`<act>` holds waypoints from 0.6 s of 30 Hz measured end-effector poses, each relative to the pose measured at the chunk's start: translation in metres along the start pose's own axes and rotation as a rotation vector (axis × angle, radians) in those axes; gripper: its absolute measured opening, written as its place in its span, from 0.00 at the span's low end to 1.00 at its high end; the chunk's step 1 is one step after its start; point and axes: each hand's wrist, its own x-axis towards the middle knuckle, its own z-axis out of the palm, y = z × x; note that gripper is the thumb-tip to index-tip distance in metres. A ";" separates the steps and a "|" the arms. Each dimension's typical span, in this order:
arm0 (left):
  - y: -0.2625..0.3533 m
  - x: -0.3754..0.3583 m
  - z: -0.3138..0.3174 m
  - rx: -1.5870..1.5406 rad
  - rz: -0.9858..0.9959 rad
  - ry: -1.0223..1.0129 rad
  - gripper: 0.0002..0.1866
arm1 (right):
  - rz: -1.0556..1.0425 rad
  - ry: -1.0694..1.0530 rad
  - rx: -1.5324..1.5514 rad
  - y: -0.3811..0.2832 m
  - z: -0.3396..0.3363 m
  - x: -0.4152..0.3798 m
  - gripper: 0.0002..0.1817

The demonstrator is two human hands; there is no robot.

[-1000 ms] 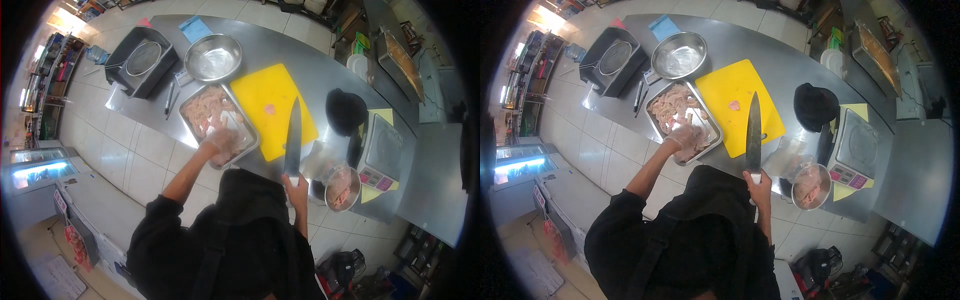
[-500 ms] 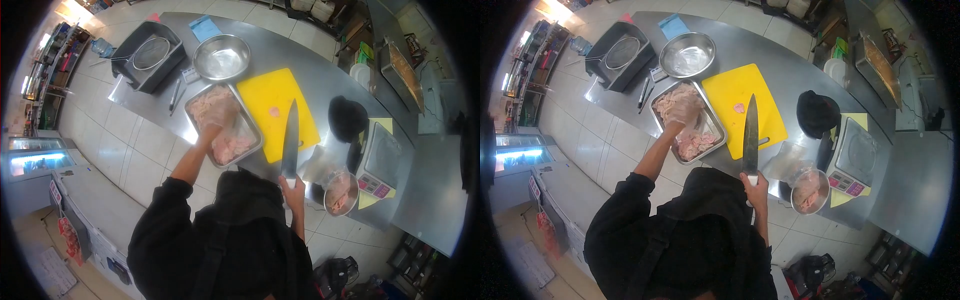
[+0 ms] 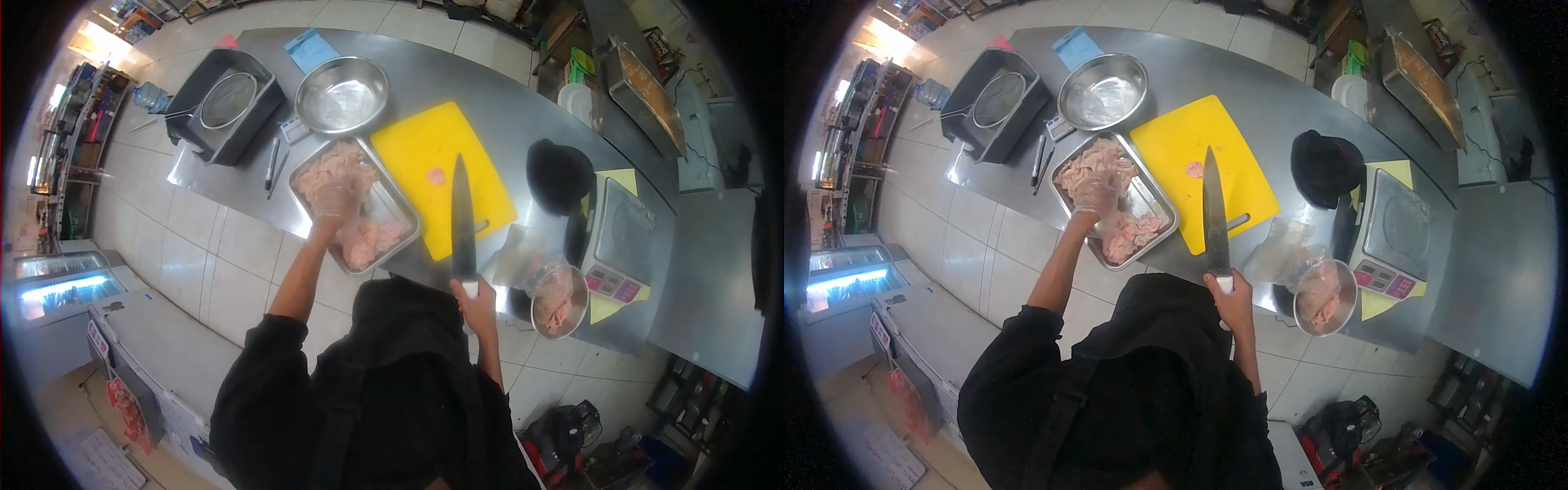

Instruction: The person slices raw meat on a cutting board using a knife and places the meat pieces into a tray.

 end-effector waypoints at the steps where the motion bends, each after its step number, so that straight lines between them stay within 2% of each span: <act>1: -0.007 0.000 0.007 -0.068 0.113 0.122 0.18 | 0.002 0.005 -0.001 0.005 -0.001 0.002 0.17; 2: -0.007 -0.004 0.005 -0.135 0.227 0.243 0.19 | -0.056 0.028 -0.054 0.011 -0.001 0.005 0.18; 3: -0.003 -0.010 0.006 -0.136 0.231 0.244 0.19 | -0.115 0.051 -0.105 0.016 -0.001 0.008 0.18; 6: 0.024 -0.031 -0.002 0.087 0.165 0.272 0.18 | -0.103 0.089 -0.117 0.023 -0.004 0.007 0.18; 10: 0.078 -0.032 -0.007 -0.174 0.576 0.295 0.15 | 0.002 0.083 -0.014 0.020 -0.008 0.001 0.18; 12: 0.109 -0.009 0.015 -0.394 0.681 0.462 0.13 | 0.016 0.077 0.014 0.018 -0.008 0.001 0.18; 13: 0.118 0.014 0.037 -0.396 0.679 0.469 0.13 | 0.011 0.076 0.011 0.016 -0.009 0.001 0.18; 15: 0.121 0.070 0.103 0.112 0.821 0.313 0.15 | -0.001 0.081 0.005 0.010 -0.009 -0.002 0.18; 16: 0.112 0.097 0.142 0.108 0.829 0.317 0.15 | -0.003 0.091 0.004 0.011 -0.009 -0.002 0.18; 18: 0.111 0.102 0.147 0.222 0.873 0.382 0.14 | -0.082 0.144 0.007 0.016 -0.009 -0.003 0.18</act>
